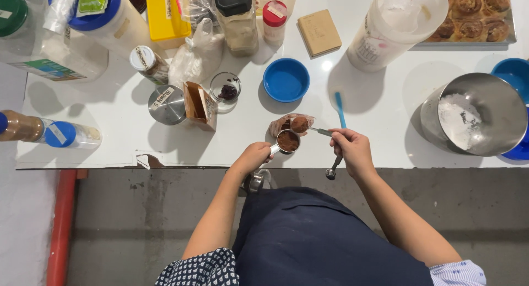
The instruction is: Measuring baking ingredients including flour and cocoa powder using measuring cups and spoons.
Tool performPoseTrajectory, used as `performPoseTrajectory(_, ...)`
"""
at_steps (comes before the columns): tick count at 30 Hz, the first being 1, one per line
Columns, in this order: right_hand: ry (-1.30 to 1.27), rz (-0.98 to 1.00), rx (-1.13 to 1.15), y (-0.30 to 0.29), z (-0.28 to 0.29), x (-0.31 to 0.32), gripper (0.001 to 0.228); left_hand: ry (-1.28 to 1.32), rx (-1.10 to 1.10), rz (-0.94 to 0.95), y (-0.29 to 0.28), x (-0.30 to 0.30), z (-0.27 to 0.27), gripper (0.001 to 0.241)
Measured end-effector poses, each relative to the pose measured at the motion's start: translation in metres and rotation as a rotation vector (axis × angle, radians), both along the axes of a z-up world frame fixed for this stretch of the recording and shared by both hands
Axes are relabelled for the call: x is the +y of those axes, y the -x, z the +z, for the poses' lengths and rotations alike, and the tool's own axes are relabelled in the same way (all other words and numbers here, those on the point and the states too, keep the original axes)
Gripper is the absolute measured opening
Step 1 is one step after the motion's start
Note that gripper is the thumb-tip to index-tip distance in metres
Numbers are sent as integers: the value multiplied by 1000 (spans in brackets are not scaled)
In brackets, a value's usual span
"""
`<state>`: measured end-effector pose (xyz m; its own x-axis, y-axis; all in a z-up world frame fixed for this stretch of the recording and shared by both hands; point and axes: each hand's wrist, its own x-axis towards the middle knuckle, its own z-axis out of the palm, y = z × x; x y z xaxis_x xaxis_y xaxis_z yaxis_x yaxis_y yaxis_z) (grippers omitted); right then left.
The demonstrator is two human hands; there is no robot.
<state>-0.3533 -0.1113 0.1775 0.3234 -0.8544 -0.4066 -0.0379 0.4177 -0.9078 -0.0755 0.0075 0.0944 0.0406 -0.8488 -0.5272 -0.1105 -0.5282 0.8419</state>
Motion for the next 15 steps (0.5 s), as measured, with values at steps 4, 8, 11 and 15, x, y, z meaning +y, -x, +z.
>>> performPoseTrajectory(4, 72, 32, 21, -1, 23, 15, 20, 19, 39, 20, 3, -9, -3, 27)
performPoseTrajectory(8, 366, 99, 192, -8, 37, 28, 20, 29, 135, 56, 4, -20, -2, 25)
performPoseTrajectory(11, 618, 146, 304, -11, 44, 34, 20, 34, 136, 51, 6, -27, 7, 25)
performPoseTrajectory(15, 1013, 228, 430, -14, 44, 39, 21, 10, 102, 58, 7, -31, 26, 25)
